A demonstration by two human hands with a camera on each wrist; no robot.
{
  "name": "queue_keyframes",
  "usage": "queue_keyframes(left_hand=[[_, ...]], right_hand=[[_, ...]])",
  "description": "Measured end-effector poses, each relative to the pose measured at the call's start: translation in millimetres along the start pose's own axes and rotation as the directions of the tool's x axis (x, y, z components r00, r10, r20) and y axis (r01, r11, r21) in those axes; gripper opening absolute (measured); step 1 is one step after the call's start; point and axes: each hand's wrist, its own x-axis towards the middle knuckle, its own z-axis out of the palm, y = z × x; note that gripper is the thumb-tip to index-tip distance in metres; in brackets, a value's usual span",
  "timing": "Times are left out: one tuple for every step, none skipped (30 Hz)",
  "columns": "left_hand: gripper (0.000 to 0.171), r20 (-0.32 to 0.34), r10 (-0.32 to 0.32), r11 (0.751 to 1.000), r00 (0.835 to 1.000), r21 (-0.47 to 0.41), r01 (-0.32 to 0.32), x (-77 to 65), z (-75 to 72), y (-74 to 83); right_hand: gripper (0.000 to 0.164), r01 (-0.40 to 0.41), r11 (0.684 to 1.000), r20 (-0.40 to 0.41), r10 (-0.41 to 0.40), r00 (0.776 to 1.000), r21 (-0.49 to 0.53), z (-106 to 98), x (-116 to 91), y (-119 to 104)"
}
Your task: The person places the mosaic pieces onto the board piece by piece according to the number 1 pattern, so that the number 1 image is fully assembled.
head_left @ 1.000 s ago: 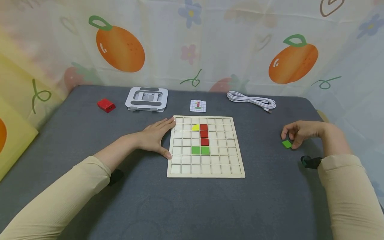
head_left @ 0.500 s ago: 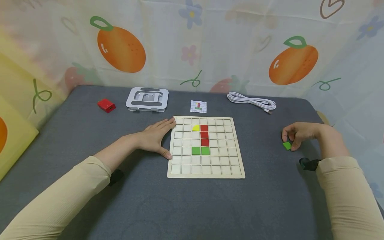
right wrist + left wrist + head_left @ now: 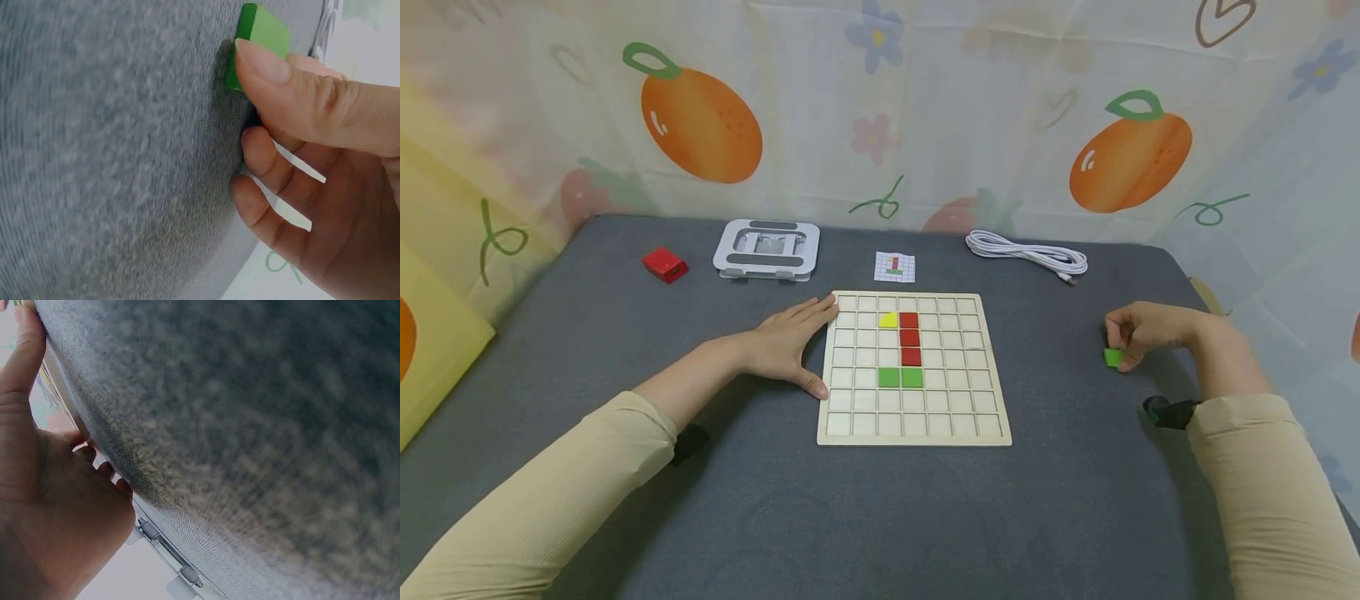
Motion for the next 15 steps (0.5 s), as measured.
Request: queue_keyframes(left_hand=[[0.125,0.002,-0.001,1.000,1.000,-0.001,0.001,-0.4,-0.3,0.4],[0.125,0.002,-0.001,1.000,1.000,-0.001,0.001,-0.6,-0.5,0.7],[0.125,0.003,-0.003,1.000,1.000,-0.001,0.003,-0.5,-0.7,0.9],[0.125,0.002,-0.003,1.000,1.000,-0.002,0.003,-0.8,-0.9,1.2],[0.125,0.003,-0.005,1.000,1.000,-0.002,0.005,-0.9,-1.1,1.2],[0.125,0.002,-0.005,1.000,1.000,-0.002,0.005,-1.0,-1.3,1.2],[0.124,0.001,-0.005,1.000,1.000,-0.003,0.005,-1.2,-1.3,1.0],[0.124,0.000,-0.005,1.000,1.000,-0.003,0.005,-1.0,-1.1,0.6],[0.125,0.000,-0.005,1.000,1.000,-0.003,0.005,-0.8,-0.7,0.2],[0.125,0.000,-0.006,1.000,1.000,-0.001,0.006,-1.0,-0.5,0.0],[0.125,0.000,-0.006,1.000,1.000,0.000,0.006,-0.9,-0.2,-0.5],[0.125,-0.002,-0.004,1.000,1.000,0.001,0.004,-0.5,0.2,-0.8],[0.125,-0.003,-0.004,1.000,1.000,0.001,0.004,-0.4,0.3,-1.0],[0.125,-0.003,-0.004,1.000,1.000,0.002,0.004,-0.2,0.5,-1.1],[0.125,-0.003,-0.005,1.000,1.000,0.003,0.005,-0.3,0.5,-1.0]], right_hand=[[0.031,0.000,1.000,-0.018,0.000,1.000,-0.018,1,1,-1],[0.031,-0.005,0.999,-0.036,0.004,0.999,-0.033,1,2,-2],[0.031,-0.009,0.999,-0.052,0.006,0.999,-0.049,2,3,-3],[0.031,-0.010,0.998,-0.067,0.006,0.998,-0.059,2,4,-4],[0.030,-0.009,0.998,-0.080,0.004,0.997,-0.065,2,5,-4],[0.029,-0.007,0.998,-0.090,0.001,0.996,-0.066,2,5,-5],[0.029,-0.003,0.998,-0.098,-0.004,0.995,-0.070,1,6,-5],[0.027,0.002,0.997,-0.108,-0.009,0.994,-0.071,1,7,-5],[0.026,0.007,0.997,-0.119,-0.015,0.993,-0.074,1,7,-6],[0.024,0.010,0.997,-0.131,-0.020,0.991,-0.077,1,7,-6],[0.022,0.012,0.997,-0.142,-0.023,0.990,-0.078,1,7,-7],[0.021,0.014,0.997,-0.155,-0.026,0.988,-0.080,2,7,-8],[0.019,0.018,0.996,-0.168,-0.032,0.985,-0.083,2,7,-10],[0.018,0.023,0.996,-0.181,-0.038,0.983,-0.084,2,8,-11],[0.018,0.026,0.996,-0.196,-0.043,0.980,-0.087,3,8,-13]])
